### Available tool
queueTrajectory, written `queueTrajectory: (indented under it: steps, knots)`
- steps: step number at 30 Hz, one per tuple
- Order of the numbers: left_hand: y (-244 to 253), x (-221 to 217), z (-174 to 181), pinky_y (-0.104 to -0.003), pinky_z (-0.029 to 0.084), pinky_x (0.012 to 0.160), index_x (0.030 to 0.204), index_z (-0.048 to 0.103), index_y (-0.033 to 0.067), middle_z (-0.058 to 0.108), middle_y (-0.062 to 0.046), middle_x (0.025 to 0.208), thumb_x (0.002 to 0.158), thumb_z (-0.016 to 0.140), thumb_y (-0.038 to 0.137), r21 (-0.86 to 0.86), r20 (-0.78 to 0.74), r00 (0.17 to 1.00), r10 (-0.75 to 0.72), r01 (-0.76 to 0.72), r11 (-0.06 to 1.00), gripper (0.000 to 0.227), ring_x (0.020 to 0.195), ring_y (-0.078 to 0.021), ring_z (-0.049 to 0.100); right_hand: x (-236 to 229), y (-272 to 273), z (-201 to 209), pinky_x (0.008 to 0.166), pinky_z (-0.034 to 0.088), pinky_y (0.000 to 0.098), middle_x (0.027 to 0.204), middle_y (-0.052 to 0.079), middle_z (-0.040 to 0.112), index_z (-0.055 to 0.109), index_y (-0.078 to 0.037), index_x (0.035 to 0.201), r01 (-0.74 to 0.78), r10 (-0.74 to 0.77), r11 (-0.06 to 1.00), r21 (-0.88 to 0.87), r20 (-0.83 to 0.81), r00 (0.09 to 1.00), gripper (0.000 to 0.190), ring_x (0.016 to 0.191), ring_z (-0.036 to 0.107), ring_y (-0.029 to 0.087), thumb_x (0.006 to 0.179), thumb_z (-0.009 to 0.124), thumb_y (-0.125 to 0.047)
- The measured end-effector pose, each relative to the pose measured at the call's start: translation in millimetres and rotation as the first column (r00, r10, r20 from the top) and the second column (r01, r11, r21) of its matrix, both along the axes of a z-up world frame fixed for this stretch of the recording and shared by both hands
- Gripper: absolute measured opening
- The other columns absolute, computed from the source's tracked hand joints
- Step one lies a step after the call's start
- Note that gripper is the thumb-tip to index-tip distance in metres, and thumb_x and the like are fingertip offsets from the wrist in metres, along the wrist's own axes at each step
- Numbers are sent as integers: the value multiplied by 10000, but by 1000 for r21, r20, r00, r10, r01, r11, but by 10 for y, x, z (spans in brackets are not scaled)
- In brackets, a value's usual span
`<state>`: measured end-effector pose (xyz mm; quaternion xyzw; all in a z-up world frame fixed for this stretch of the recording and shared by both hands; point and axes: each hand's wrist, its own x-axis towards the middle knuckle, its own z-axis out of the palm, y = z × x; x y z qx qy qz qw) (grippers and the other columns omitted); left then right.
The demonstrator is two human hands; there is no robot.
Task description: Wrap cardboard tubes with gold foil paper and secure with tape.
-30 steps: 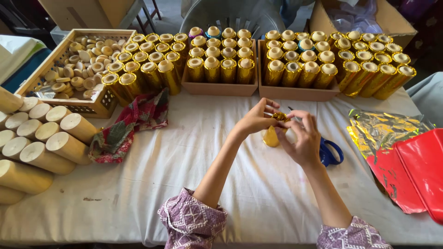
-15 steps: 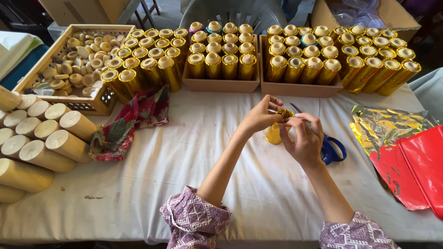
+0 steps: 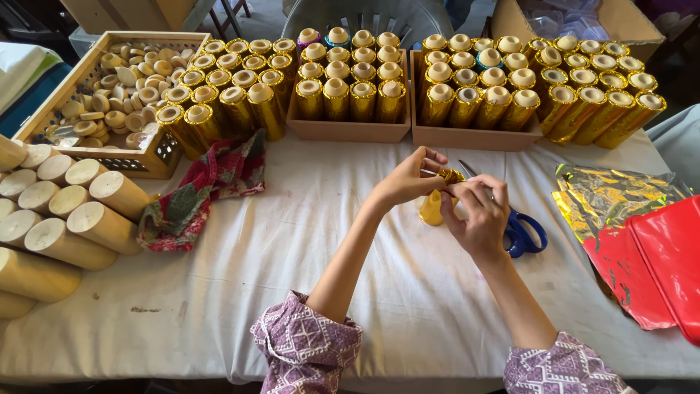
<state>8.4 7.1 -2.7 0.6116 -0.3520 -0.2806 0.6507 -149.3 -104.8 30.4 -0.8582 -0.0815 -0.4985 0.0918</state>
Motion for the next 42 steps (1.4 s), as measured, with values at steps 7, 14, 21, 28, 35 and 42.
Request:
queueTrajectory:
  steps: [7,14,21,28,35,42]
  knots:
    - [-10,-30,57,-298,597,762,1262,552,27,680,-124,1148,826,765,193,47,28,997,76,-77,996,512,963,-162,696,-38,50,66,980,441,433,1099,97,643,700,-81,942,34,-33,999,23,-24,999,128,1136,557,294,912,769,-185]
    - [-5,-64,89,-302,599,774,1257,555,13,695,-130,1158,821,759,203,60,52,995,88,-91,994,517,986,-174,703,24,-11,-104,953,443,428,1061,99,681,641,-64,1093,10,-10,998,65,-5,1000,262,1081,576,305,917,795,-183]
    - [11,-310,335,-311,568,806,1169,653,92,774,-53,1093,773,746,339,203,268,923,277,-335,920,476,940,-178,756,59,-36,-192,992,445,445,1098,116,685,485,-39,1193,-90,83,986,137,53,995,411,1108,580,308,946,793,-152]
    - [28,-262,322,-333,569,837,1197,628,125,778,-71,1119,826,719,382,216,330,917,223,-304,928,461,990,-211,762,-22,77,9,1005,447,432,1080,91,697,667,-58,1020,-5,7,999,54,-30,1000,135,1099,604,309,1000,707,-185]
    - [257,63,71,-379,529,1030,1427,500,98,623,-79,1350,909,756,305,-18,67,978,-196,198,980,613,1281,-223,603,-43,58,-38,1031,453,420,1093,89,690,678,-56,1003,-32,35,996,79,-45,998,143,1125,600,319,1032,691,-196]
    - [3,153,-478,-375,574,940,1338,555,53,687,-128,1231,617,944,317,105,384,913,-136,104,989,861,1160,-258,668,1,55,-94,1074,470,427,1116,100,677,675,-56,1027,-45,46,998,42,-16,999,258,1229,620,329,948,821,-254]
